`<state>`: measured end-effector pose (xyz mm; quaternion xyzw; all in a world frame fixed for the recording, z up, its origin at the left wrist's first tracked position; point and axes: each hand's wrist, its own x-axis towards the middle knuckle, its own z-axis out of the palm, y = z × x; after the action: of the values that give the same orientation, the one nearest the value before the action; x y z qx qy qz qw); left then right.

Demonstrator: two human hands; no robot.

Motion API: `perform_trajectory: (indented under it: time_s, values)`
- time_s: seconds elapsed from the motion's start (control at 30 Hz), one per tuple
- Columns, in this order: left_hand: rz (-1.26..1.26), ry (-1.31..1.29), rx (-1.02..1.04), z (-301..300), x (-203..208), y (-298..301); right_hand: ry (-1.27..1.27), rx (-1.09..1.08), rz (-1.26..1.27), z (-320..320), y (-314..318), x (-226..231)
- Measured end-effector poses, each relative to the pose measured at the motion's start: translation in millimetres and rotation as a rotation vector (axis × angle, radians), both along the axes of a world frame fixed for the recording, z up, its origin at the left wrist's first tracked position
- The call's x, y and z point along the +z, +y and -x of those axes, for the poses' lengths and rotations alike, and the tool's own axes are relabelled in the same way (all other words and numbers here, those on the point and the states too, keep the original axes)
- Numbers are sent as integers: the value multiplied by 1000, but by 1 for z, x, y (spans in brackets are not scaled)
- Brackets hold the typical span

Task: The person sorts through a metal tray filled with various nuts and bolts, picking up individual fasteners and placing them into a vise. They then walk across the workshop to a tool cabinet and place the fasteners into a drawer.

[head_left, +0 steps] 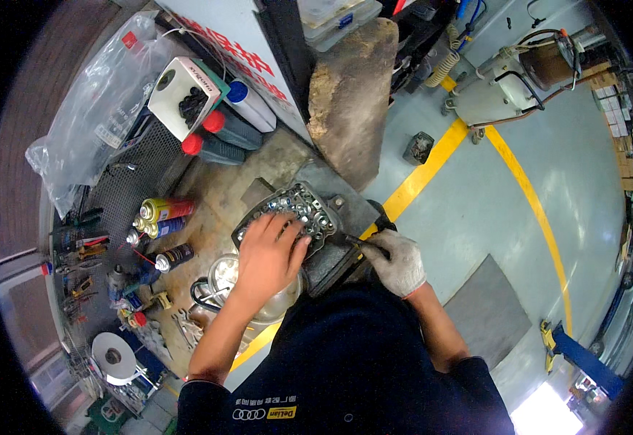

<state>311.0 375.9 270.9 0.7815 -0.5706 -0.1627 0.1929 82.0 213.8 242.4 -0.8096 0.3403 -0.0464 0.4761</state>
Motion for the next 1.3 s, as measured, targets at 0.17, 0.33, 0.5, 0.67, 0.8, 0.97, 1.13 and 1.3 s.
perform_trajectory:
  time_s: [0.17, 0.33, 0.5, 0.67, 0.8, 0.97, 1.13, 1.3]
  values:
    - [32, -107, 1, 2, -23, -27, -24, 3, 66, -6, 3, 2]
    - [-52, -65, -19, 7, -15, -10, 19, 14, 58, -3, -2, 2]
    - [-105, -124, -28, 5, -3, 16, -31, 23, 54, 0, -3, -1]
    - [-72, -60, -40, -5, 5, 32, -56, 30, 59, -3, -1, -6]
    - [49, -3, 5, -8, 3, 11, -1, 42, 51, -6, 1, -5]
    - [32, -175, 20, 3, -25, -26, -58, 47, 75, -7, -1, -4]
    - [-94, -36, 5, 8, -13, -15, 0, 4, 92, -1, -2, 4]
    - [-100, -95, 6, 8, 1, 16, -39, -48, 44, 3, 1, -5]
